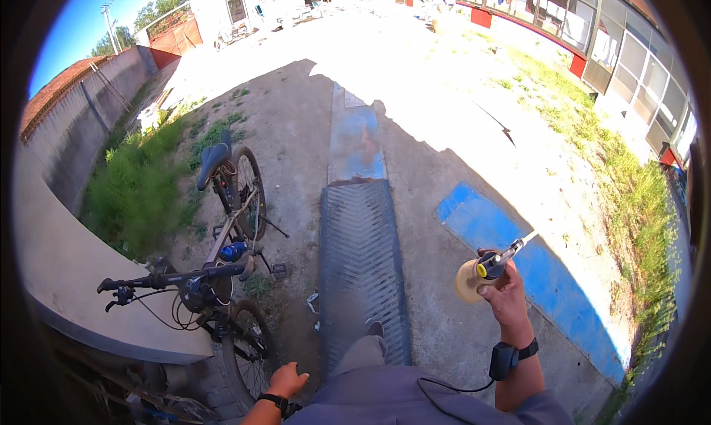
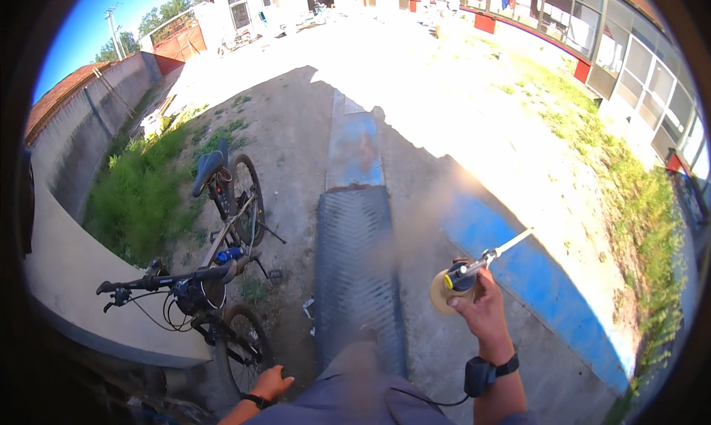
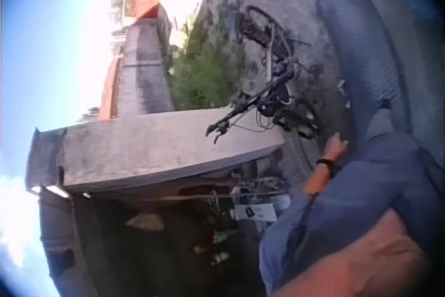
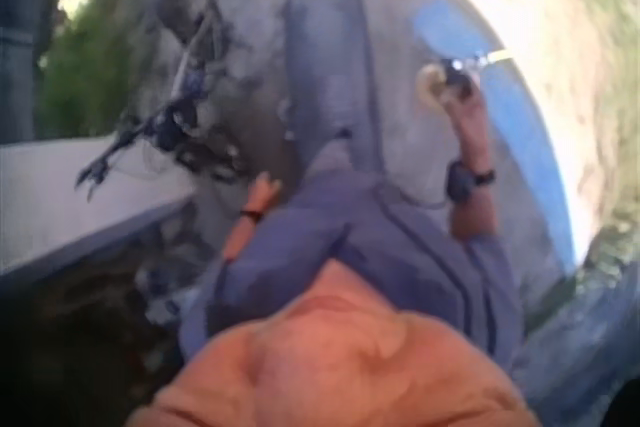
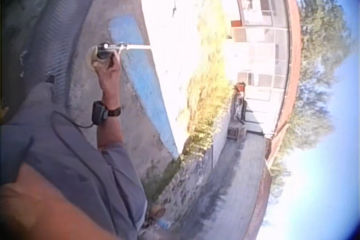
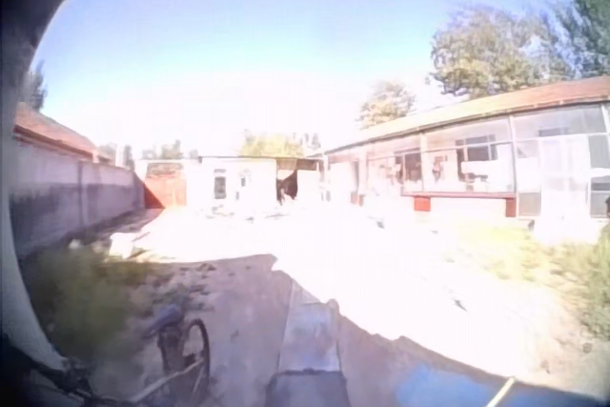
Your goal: The person pours liquid from a green bottle into a small spray bottle, then walks to a bicycle repair area. They wipe the spray bottle and its nozzle with a cloth, then walk back toward the starting area.
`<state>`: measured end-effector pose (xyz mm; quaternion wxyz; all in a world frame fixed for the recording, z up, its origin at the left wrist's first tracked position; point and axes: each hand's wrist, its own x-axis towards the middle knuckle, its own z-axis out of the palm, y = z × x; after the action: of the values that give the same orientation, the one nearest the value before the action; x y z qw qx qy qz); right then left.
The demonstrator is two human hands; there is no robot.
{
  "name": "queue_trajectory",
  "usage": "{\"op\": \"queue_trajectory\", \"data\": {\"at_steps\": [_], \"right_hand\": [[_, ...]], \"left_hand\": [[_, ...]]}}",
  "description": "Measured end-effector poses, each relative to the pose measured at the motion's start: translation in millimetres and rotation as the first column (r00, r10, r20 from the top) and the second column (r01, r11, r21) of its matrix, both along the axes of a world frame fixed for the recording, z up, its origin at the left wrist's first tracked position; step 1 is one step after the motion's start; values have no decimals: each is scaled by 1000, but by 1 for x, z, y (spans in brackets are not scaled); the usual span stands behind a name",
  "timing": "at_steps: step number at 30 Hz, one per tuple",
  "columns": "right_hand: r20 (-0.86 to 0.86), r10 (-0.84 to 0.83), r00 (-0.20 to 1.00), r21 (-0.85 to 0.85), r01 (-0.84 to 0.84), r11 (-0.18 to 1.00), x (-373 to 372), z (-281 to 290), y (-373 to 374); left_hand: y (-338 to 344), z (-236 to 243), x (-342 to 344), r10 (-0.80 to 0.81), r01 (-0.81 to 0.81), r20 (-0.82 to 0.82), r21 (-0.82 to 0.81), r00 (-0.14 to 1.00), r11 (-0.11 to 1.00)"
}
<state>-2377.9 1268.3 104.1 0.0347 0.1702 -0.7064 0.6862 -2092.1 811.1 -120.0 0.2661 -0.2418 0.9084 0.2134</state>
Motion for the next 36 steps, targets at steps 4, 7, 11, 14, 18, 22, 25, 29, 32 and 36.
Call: {"op": "queue_trajectory", "data": {"at_steps": [4,7,11,14,18,22,25,29,32,36], "right_hand": [[86,-25,996,-49,30,998,-108,16,-24],[136,13,991,-24,-10,1000,-190,24,-40],[162,93,982,-27,-90,996,-305,17,-59],[158,173,972,-40,-168,985,-398,2,-72],[142,269,953,-40,-266,963,-516,-3,-81],[205,323,924,1,-330,944,-629,2,-92],[143,284,948,30,-291,956,-711,-7,-107],[142,262,955,-6,-263,965,-818,-16,-132],[175,231,957,81,-247,965,-897,-9,-157],[140,184,973,120,-201,972,-1016,-24,-195]], "left_hand": [[6,32,-142,27,-24,-63,49,998,999],[5,35,-221,33,-22,-152,71,988,997],[11,47,-319,148,-138,-101,102,984,985],[6,27,-370,219,-214,-89,68,972,974],[10,13,-450,297,-296,-89,29,951,955],[13,31,-551,308,-307,-90,26,947,951],[3,40,-629,292,-287,-153,57,944,956],[-24,32,-737,241,-238,-111,43,964,970],[-60,7,-822,192,-188,-127,45,973,981],[-106,-8,-957,166,-157,-117,84,979,984]]}}
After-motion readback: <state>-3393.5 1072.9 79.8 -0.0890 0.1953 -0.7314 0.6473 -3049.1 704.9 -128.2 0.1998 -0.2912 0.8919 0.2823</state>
